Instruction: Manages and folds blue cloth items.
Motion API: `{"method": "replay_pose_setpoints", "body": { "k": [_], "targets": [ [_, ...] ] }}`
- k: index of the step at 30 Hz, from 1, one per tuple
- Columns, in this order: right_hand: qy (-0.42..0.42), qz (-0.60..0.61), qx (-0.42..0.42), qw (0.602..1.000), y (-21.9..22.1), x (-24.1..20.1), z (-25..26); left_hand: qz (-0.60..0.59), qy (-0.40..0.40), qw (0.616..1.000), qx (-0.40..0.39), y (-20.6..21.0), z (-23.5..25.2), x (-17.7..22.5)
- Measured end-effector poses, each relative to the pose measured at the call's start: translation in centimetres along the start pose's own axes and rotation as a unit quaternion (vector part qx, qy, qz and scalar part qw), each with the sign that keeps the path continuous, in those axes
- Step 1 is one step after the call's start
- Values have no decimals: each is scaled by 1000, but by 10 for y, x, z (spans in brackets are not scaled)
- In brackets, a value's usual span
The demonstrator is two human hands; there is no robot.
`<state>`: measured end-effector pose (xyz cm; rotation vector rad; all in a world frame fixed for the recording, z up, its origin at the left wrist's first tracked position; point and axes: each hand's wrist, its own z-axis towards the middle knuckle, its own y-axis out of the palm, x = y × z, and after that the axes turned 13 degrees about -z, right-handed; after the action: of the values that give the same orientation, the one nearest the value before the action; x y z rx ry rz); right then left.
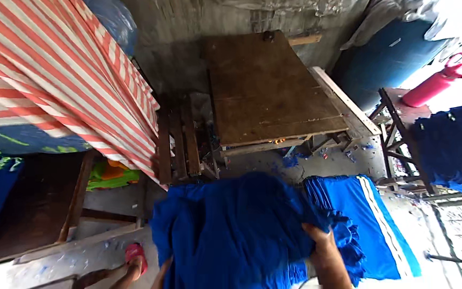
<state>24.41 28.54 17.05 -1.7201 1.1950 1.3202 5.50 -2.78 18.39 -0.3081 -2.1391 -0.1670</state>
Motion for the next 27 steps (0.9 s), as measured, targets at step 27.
{"method": "replay_pose_setpoints", "body": {
  "k": [27],
  "targets": [
    [76, -276, -99, 953, -79, 103, 171, 480, 281, 787, -266, 374, 285, 55]
  ]
}}
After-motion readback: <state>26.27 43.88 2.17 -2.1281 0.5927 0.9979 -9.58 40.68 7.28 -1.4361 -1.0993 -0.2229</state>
